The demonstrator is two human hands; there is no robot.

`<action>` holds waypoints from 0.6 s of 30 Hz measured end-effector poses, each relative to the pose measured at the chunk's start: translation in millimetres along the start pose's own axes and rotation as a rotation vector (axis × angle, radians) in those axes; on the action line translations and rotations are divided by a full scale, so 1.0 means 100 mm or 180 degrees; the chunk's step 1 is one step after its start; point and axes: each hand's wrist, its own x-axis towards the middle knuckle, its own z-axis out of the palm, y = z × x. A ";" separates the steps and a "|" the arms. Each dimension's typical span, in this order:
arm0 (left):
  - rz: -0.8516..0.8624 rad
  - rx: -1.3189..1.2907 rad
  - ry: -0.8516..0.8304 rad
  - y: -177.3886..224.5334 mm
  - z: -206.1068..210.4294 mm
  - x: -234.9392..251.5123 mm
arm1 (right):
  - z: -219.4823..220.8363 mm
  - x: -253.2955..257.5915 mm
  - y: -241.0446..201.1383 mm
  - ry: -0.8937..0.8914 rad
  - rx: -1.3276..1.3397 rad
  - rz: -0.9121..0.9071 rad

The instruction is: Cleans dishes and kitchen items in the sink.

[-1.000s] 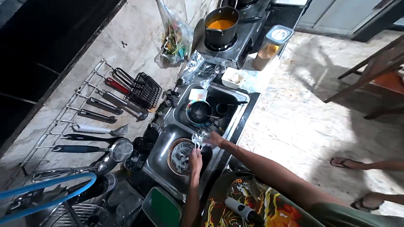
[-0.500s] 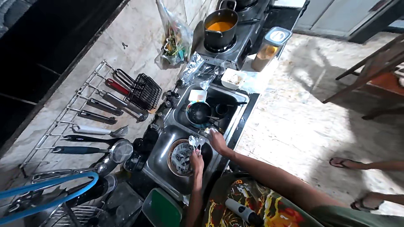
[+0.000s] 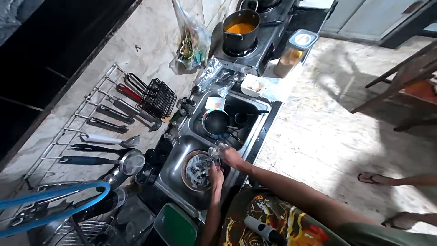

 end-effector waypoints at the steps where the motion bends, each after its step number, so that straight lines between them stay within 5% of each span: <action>1: 0.0003 0.0030 0.0038 0.02 0.01 -0.01 | 0.05 -0.01 0.00 -0.0132 -0.0063 -0.0094; 5: -0.0069 0.0105 0.0160 -0.03 -0.02 0.05 | 0.12 -0.05 -0.02 -0.0542 0.0156 -0.0340; 10: -0.0034 0.0141 -0.0049 -0.02 -0.05 0.02 | 0.11 -0.02 -0.10 0.0043 0.0230 0.0061; 14: 0.0048 0.0190 0.0073 0.00 -0.09 0.03 | 0.12 -0.06 -0.06 -0.0385 0.0173 -0.0375; 18: 0.0101 -0.0358 0.0178 -0.08 -0.17 0.09 | 0.07 -0.11 -0.02 0.0343 0.1085 0.0633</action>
